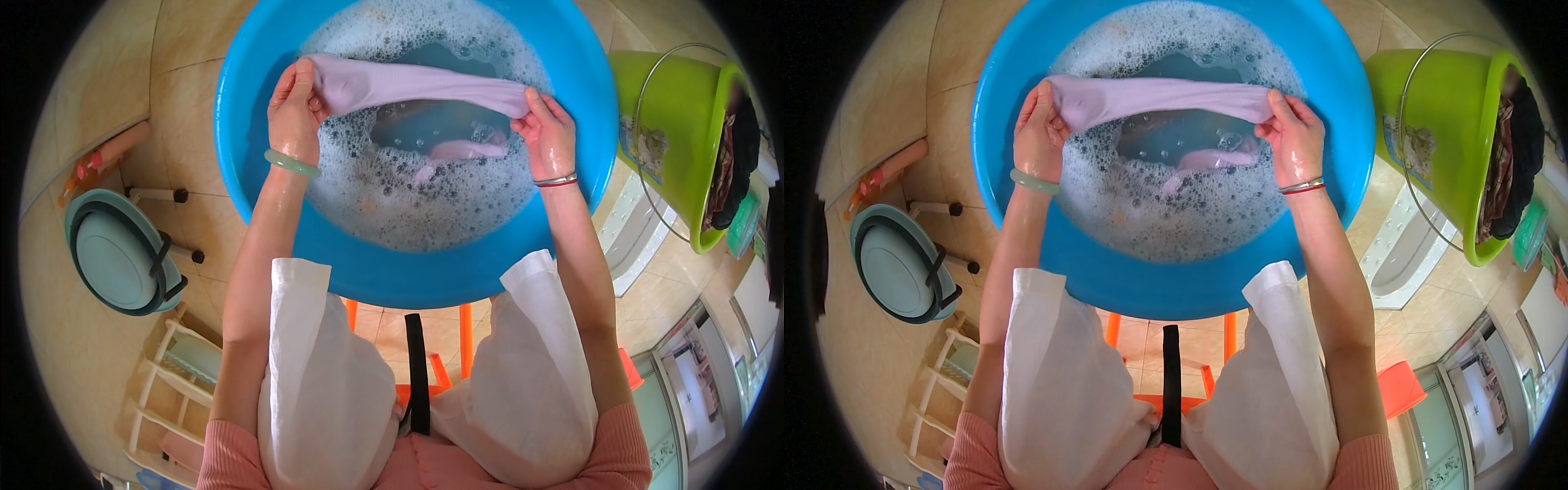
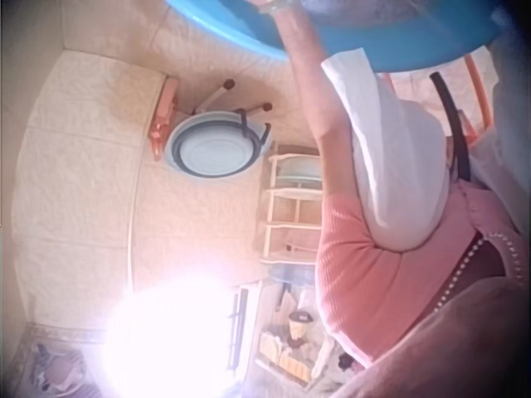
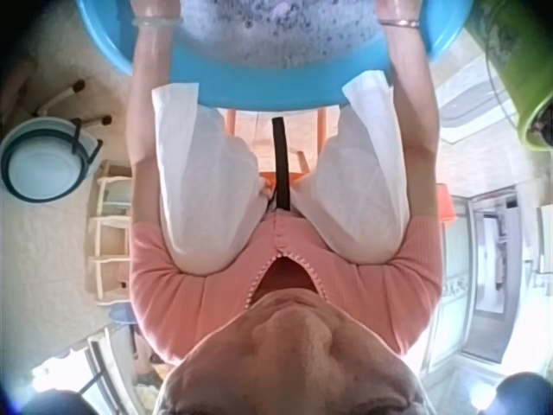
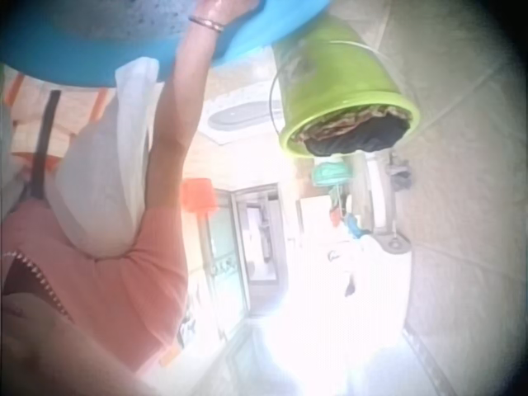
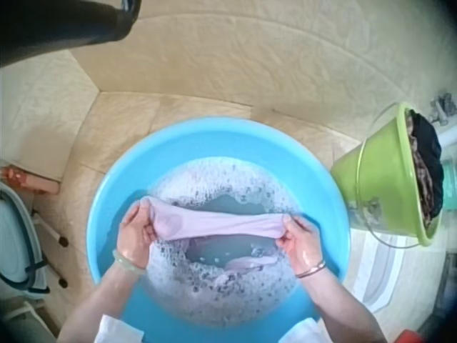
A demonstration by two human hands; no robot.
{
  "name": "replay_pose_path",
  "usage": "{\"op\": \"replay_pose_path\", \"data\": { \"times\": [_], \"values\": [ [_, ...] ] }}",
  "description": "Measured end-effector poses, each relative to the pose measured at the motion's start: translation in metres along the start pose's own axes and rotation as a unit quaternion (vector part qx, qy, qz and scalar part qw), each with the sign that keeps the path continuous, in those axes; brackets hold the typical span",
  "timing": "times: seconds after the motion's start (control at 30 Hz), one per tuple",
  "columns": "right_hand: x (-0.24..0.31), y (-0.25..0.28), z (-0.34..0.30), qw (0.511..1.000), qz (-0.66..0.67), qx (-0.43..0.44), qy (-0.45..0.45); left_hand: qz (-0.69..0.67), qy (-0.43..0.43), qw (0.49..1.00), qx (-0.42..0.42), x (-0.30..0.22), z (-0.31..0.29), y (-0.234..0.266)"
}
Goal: The person hand-washes a black garment and a light purple garment in a blue basin filled with soapy water. They scrub and rinse the items by hand, then transfer them to a green bucket.
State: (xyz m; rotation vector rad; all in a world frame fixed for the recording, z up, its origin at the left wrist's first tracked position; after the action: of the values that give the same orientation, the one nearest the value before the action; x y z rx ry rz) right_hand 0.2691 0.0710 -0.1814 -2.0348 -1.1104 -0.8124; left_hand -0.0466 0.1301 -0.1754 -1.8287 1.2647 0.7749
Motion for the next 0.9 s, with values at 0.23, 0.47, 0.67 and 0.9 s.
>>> {"op": "replay_pose_path", "data": {
  "times": [0.23,0.47,0.67,0.9],
  "values": [
    [-0.012,0.016,0.001,0.998,-0.056,-0.028,-0.02,-0.114,0.027,0.992,0.037,0.003,0.001,0.002],
    [-0.02,0.009,-0.004,0.952,-0.267,0.146,0.02,0.192,-0.092,0.977,0.016,-0.007,-0.014,-0.022],
    [-0.021,0.001,-0.026,0.641,-0.728,0.172,0.172,0.378,-0.159,0.911,0.043,-0.006,-0.017,-0.026],
    [0.007,-0.021,-0.024,0.973,-0.055,0.166,-0.149,0.562,-0.246,0.775,0.148,-0.014,-0.05,-0.063]
  ]
}}
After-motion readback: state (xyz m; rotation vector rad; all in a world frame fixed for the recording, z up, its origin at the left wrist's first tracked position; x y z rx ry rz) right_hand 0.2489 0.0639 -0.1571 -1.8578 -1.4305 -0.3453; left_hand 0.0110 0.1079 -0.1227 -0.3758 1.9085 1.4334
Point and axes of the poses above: each hand's wrist, its own z-axis towards the middle knuckle, its own y-axis out of the back of the hand, x = y × z, the point moved 3 cm from there along z, towards the middle knuckle, and after that the axes turned 8 degrees about x, right-handed, at the moved point
